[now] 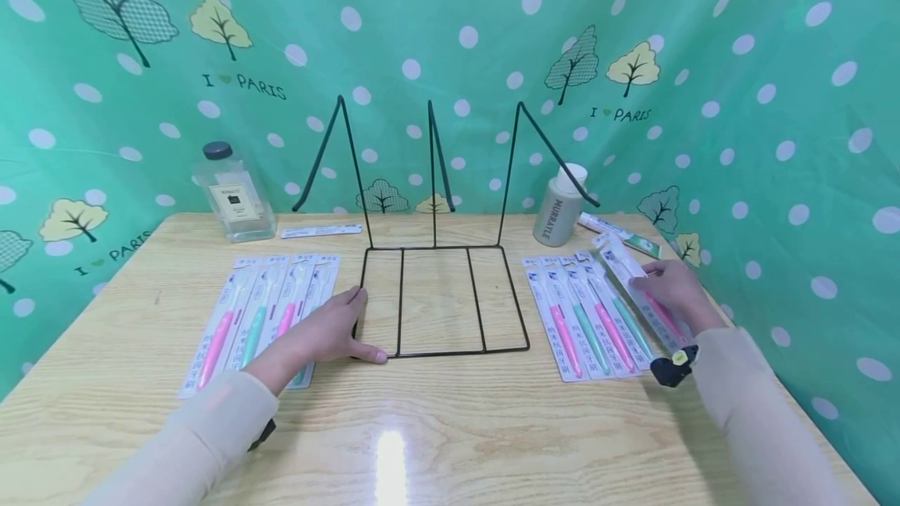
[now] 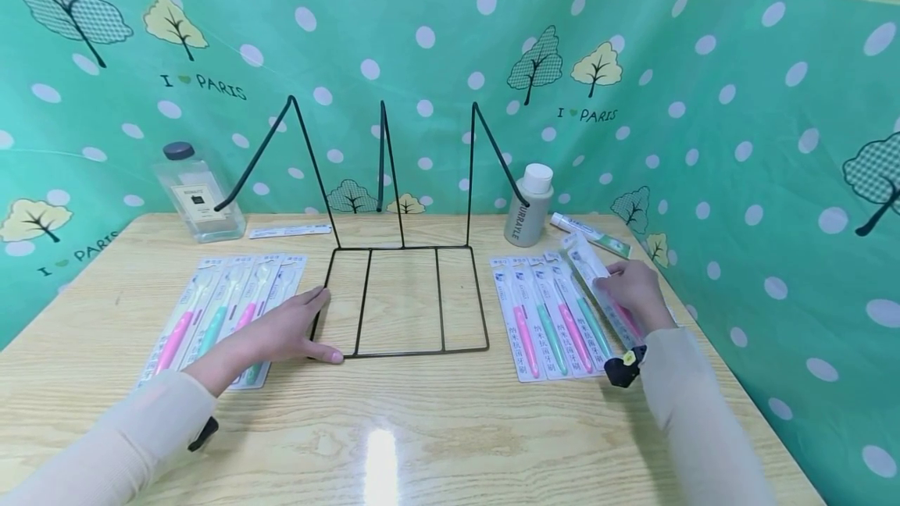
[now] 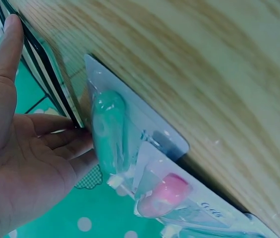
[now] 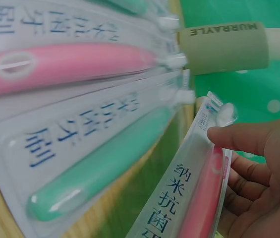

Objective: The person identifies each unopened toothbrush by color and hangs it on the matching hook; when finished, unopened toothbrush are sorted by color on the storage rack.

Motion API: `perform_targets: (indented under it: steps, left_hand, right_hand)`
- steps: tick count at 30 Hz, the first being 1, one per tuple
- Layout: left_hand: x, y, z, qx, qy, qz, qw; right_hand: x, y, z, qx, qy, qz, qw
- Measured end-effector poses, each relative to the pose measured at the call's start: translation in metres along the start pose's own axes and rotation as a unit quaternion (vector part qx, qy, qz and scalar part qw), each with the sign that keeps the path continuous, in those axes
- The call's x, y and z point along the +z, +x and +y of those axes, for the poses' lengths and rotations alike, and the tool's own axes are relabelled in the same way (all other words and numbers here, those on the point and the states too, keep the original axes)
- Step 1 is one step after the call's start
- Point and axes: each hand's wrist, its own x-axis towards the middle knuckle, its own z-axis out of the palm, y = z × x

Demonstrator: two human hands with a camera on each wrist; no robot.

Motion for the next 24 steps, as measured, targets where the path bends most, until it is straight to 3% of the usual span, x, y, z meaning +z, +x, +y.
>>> perform_targets:
  steps: [10, 17, 24]
  left_hand:
    - [-0.004, 0.0, 0.002, -0.005, -0.002, -0.011, 0.9999]
    - [-0.006, -0.001, 0.004, -0.015, -0.003, -0.018, 0.9997]
    - [-0.005, -0.001, 0.006, -0.012, -0.008, -0.019, 0.9997]
  right_hand:
    - [-0.013, -0.017, -0.017, -0.019, 0.044, 0.018, 0.999]
    - [-0.023, -0.029, -0.034, -0.026, 0.094, -0.001, 0.995]
    - [-0.029, -0.045, -0.05, -0.059, 0.143, -0.006, 0.988]
